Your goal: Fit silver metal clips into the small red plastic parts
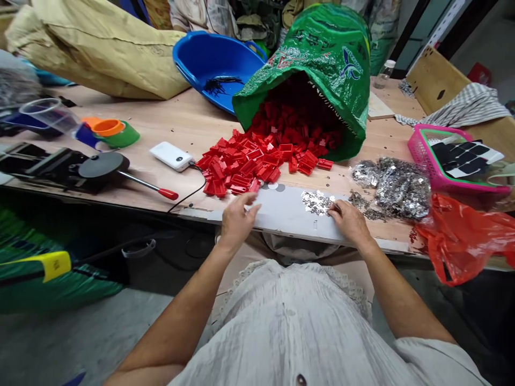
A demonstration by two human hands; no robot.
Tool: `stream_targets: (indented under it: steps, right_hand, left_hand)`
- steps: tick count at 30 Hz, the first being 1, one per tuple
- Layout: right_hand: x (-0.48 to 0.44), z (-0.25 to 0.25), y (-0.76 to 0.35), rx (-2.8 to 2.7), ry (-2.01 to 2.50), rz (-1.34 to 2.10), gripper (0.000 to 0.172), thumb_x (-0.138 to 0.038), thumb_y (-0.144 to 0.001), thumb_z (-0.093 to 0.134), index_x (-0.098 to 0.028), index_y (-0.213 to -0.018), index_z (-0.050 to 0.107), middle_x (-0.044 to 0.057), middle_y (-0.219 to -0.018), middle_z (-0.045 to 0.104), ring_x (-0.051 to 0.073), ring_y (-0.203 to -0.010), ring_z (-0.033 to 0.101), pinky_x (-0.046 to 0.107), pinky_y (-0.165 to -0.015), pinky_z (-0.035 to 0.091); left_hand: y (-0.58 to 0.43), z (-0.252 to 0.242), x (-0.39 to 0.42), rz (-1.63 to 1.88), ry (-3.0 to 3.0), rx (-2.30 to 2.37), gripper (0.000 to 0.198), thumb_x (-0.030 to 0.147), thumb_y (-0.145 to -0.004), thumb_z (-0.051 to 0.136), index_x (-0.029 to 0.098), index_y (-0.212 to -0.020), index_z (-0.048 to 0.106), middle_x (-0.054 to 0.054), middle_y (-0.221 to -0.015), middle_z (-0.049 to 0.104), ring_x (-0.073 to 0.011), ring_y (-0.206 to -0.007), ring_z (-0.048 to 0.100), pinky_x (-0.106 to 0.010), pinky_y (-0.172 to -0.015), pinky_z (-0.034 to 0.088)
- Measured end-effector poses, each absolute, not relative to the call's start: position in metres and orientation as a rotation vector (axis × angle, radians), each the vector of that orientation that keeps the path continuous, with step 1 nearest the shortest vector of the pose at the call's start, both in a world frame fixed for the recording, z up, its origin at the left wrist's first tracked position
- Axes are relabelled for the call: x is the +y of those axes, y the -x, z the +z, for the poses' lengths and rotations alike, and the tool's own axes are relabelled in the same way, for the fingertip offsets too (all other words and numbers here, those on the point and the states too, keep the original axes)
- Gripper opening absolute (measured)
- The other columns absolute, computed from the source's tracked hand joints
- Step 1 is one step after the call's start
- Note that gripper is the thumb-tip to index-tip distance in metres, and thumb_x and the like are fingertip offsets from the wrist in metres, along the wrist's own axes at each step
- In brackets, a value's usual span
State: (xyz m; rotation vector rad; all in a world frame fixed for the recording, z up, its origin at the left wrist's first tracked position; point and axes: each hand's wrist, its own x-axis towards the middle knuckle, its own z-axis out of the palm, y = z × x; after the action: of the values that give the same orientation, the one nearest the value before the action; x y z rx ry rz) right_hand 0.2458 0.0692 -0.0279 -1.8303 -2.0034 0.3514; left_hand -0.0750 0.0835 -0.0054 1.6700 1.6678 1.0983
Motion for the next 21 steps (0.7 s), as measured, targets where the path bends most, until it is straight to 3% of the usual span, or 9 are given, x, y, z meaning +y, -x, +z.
stream_targets:
  steps: [3,7,11,17,21]
  right_hand:
    - [0.069,-0.031,-0.248,-1.982,1.816,0.355,0.007,-0.027,-0.087,0.052,-0.023,-0.086,0.058,0.005,-0.087,0.067,0.022,-0.082,0.06,0.032,-0.07,0.041]
    - [0.067,-0.034,-0.248,-1.911,1.834,0.351,0.008,-0.028,-0.086,0.049,-0.022,-0.086,0.055,0.006,-0.083,0.067,0.023,-0.078,0.06,0.032,-0.069,0.041]
    - [0.066,-0.034,-0.248,-1.865,1.856,0.354,0.011,-0.028,-0.085,0.05,-0.021,-0.092,0.056,0.007,-0.086,0.068,0.024,-0.079,0.062,0.034,-0.071,0.043]
    - [0.064,-0.03,-0.248,-1.906,1.741,0.432,0.015,-0.028,-0.089,0.048,-0.021,-0.091,0.062,0.008,-0.096,0.071,0.024,-0.089,0.063,0.037,-0.081,0.046]
    - [0.063,-0.028,-0.247,-1.862,1.736,0.443,0.018,-0.029,-0.09,0.048,-0.021,-0.091,0.064,0.009,-0.096,0.07,0.024,-0.088,0.063,0.037,-0.081,0.046]
  left_hand:
    - [0.089,-0.007,0.111,1.002,-1.997,1.993,0.03,0.026,-0.081,0.067,0.02,-0.11,0.066,-0.014,-0.113,0.062,-0.0316,-0.112,0.051,-0.045,-0.101,0.037]
    - [0.084,-0.018,0.129,0.852,-2.15,2.158,0.029,0.04,-0.081,0.067,0.019,-0.101,0.069,-0.017,-0.114,0.058,-0.0362,-0.11,0.047,-0.048,-0.095,0.038]
    - [0.072,-0.025,0.133,0.79,-2.118,2.255,0.025,0.039,-0.082,0.066,0.017,-0.094,0.069,-0.018,-0.111,0.058,-0.039,-0.109,0.047,-0.05,-0.09,0.038]
    - [0.067,-0.017,0.115,0.908,-2.109,2.144,0.012,0.028,-0.08,0.067,0.018,-0.088,0.065,-0.017,-0.116,0.059,-0.0381,-0.113,0.046,-0.051,-0.095,0.037]
    - [0.063,-0.01,0.09,1.057,-2.005,1.776,0.004,0.017,-0.082,0.061,0.021,-0.082,0.06,-0.01,-0.105,0.064,-0.0278,-0.105,0.056,-0.041,-0.095,0.042]
